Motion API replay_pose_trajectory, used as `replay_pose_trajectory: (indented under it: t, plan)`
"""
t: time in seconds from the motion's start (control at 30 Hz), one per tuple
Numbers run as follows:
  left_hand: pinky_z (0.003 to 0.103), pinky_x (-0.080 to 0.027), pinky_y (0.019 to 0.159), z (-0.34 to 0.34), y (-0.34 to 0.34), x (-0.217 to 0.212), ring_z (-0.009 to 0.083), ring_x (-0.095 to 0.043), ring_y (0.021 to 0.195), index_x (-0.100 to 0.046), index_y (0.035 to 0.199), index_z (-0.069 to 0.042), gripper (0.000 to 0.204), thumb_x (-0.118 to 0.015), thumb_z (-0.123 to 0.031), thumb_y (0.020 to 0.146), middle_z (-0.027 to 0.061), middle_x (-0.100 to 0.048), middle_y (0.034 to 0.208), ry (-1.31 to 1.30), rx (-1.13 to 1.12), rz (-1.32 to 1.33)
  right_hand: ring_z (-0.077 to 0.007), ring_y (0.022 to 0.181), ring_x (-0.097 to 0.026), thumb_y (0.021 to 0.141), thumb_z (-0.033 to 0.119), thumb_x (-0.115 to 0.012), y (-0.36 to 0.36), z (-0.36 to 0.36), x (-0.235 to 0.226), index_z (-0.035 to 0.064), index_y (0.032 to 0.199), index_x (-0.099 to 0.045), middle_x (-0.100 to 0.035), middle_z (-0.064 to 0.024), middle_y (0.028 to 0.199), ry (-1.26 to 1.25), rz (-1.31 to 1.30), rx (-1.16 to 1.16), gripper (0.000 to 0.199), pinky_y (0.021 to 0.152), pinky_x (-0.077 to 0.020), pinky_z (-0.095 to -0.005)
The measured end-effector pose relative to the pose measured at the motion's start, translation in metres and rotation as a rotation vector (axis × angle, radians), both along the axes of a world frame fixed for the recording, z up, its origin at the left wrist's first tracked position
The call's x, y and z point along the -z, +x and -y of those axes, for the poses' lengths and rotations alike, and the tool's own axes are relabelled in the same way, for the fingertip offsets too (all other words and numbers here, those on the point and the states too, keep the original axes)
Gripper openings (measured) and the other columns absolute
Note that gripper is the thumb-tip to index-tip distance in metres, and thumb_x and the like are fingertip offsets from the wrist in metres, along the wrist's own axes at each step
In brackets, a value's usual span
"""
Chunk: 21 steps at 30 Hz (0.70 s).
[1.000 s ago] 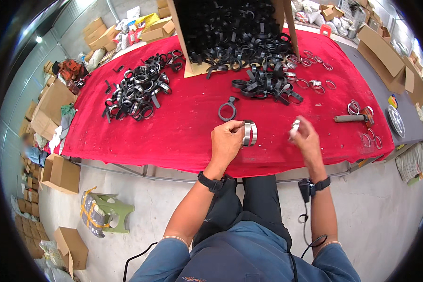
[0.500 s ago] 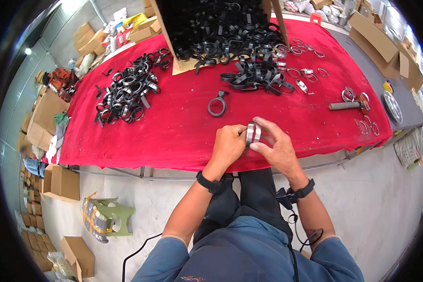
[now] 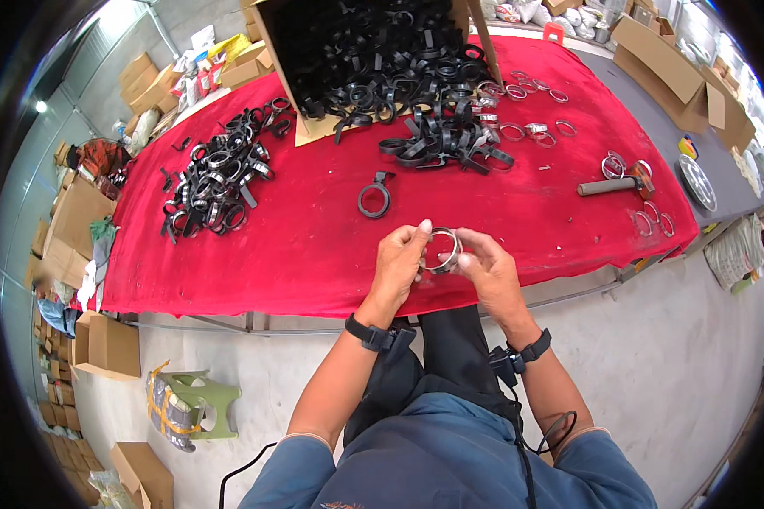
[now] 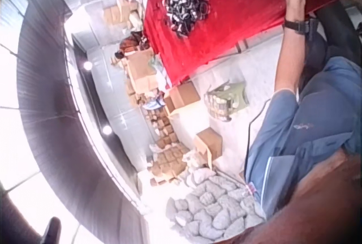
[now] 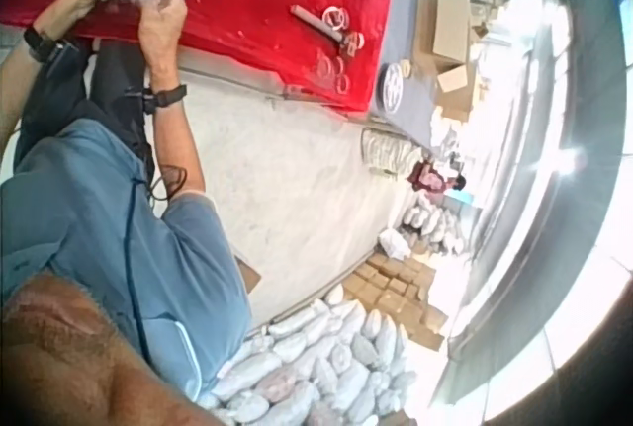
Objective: The recorder is assembling circular plastic components with metal rings at a warehouse table.
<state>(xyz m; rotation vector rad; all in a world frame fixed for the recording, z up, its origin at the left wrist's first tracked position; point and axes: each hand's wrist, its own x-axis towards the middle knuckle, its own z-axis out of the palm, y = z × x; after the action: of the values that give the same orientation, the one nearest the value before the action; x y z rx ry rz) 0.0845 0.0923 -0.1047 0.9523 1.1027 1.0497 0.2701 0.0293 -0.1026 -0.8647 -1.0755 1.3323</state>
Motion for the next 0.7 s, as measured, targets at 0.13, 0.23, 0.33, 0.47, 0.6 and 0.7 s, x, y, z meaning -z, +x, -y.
replay_pose_trajectory:
  t: [0.13, 0.23, 0.33, 0.47, 0.6, 0.7]
  plan:
    - [0.026, -0.043, 0.049, 0.0, 0.007, 0.008, 0.0073, -0.057, 0.061, -0.074, 0.095, -0.003, 0.029, -0.077, -0.03, 0.104, 0.0008, -0.065, 0.075, 0.215, -0.077, -0.163, -0.0229, 0.113, -0.073, 0.105, 0.003, -0.065, -0.001, 0.002, -0.001, -0.0081, 0.15, -0.053, -0.068, -0.0196, 0.136, -0.097, -0.059, 0.068, 0.047, 0.092, -0.0667, -0.0362]
    - [0.028, -0.045, 0.051, 0.001, 0.014, 0.007, 0.0096, -0.058, 0.06, -0.076, 0.095, 0.001, 0.029, -0.079, -0.027, 0.102, 0.0016, -0.067, 0.073, 0.665, -0.269, -0.467, -0.0222, 0.111, -0.074, 0.105, 0.003, -0.066, 0.002, -0.003, 0.004, -0.0077, 0.147, -0.056, -0.072, -0.0181, 0.129, -0.2, -0.023, 0.093, 0.044, 0.091, -0.0666, -0.036]
    - [0.03, -0.047, 0.054, -0.001, 0.015, 0.001, 0.0108, -0.061, 0.06, -0.077, 0.097, 0.004, 0.028, -0.079, -0.024, 0.101, 0.0025, -0.07, 0.073, 0.906, -0.313, -0.572, -0.0198, 0.105, -0.075, 0.105, 0.004, -0.067, 0.008, -0.007, 0.004, -0.0057, 0.142, -0.06, -0.076, -0.0144, 0.119, -0.222, -0.095, 0.082, 0.039, 0.087, -0.0658, -0.0336]
    - [0.03, -0.049, 0.057, -0.001, 0.025, 0.005, 0.0126, -0.064, 0.06, -0.078, 0.099, 0.003, 0.024, -0.078, -0.021, 0.101, 0.0064, -0.069, 0.074, 0.373, -0.178, -0.29, -0.0164, 0.098, -0.074, 0.104, 0.01, -0.071, 0.011, -0.014, 0.011, -0.0016, 0.137, -0.065, -0.076, -0.0097, 0.114, -0.201, -0.436, -0.015, 0.035, 0.084, -0.062, -0.0317]
    - [0.033, -0.055, 0.064, 0.005, 0.042, 0.002, 0.0203, -0.071, 0.069, -0.078, 0.1, 0.002, 0.018, -0.079, -0.016, 0.099, 0.011, -0.072, 0.08, 0.509, -0.302, -0.301, -0.0126, 0.091, -0.07, 0.106, 0.011, -0.069, -0.002, -0.017, 0.012, -0.0017, 0.133, -0.066, -0.076, -0.0086, 0.113, -0.21, -0.494, 0.202, 0.03, 0.075, -0.0565, -0.0256]
    - [0.036, -0.056, 0.07, 0.011, 0.046, -0.005, 0.0277, -0.073, 0.078, -0.079, 0.102, 0.0, 0.014, -0.078, -0.014, 0.098, 0.0141, -0.075, 0.089, 0.808, -0.414, -0.513, -0.0109, 0.087, -0.067, 0.107, 0.01, -0.067, -0.002, -0.018, 0.013, -0.0016, 0.132, -0.067, -0.075, -0.0073, 0.111, -0.153, -0.417, 0.237, 0.027, 0.071, -0.0534, -0.025]
